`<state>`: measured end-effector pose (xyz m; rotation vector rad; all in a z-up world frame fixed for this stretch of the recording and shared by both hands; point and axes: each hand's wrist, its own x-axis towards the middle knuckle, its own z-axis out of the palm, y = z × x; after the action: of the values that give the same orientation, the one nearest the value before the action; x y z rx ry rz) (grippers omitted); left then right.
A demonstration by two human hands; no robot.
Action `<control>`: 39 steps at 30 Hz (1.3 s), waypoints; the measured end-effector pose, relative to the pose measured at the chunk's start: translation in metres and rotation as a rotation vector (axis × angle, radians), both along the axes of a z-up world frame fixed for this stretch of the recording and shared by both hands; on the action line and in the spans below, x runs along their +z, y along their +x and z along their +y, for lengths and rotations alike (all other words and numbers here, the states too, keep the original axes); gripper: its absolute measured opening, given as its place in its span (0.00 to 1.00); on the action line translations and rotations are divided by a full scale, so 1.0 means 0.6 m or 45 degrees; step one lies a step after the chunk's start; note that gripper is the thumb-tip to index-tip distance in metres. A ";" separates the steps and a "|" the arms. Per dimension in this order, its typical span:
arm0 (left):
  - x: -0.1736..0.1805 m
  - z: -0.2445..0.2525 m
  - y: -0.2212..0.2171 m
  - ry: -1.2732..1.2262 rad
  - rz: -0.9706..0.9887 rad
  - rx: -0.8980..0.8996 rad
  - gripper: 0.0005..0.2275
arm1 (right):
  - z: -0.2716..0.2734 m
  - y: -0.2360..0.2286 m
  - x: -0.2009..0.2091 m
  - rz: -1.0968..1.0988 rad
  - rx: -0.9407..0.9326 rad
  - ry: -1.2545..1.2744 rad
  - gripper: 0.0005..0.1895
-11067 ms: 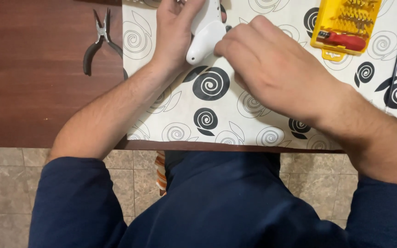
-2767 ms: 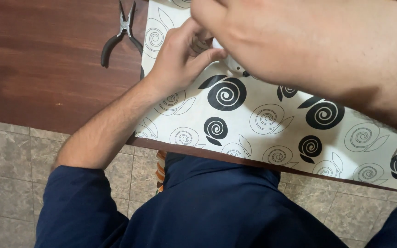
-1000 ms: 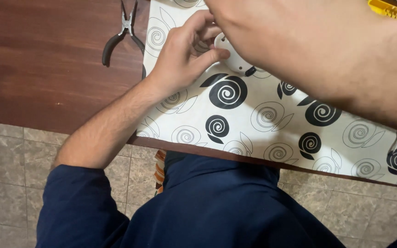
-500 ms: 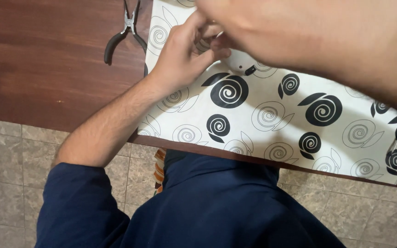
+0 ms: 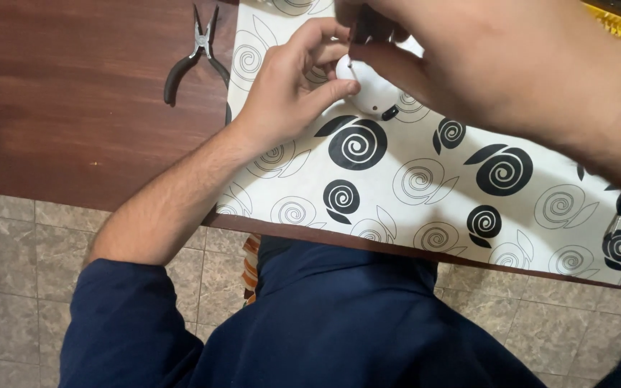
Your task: The person is using a screwdriver to remove screws from the back shell of a white game controller to disassemble it.
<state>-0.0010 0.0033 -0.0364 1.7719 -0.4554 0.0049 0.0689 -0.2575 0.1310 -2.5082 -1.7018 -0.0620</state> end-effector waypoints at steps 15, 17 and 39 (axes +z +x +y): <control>0.037 -0.009 -0.012 0.020 -0.040 -0.017 0.20 | 0.022 -0.057 -0.079 0.235 0.195 1.118 0.08; 0.045 -0.013 -0.012 0.026 -0.044 -0.006 0.20 | 0.017 -0.055 -0.087 0.169 0.220 1.136 0.08; 0.011 -0.012 -0.008 0.028 0.135 0.088 0.19 | 0.026 -0.070 -0.084 0.208 0.217 1.217 0.08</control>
<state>-0.0056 -0.0037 -0.0301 1.7995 -0.3182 -0.0455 0.0268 -0.2418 0.0803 -1.6113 -1.3405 -0.5037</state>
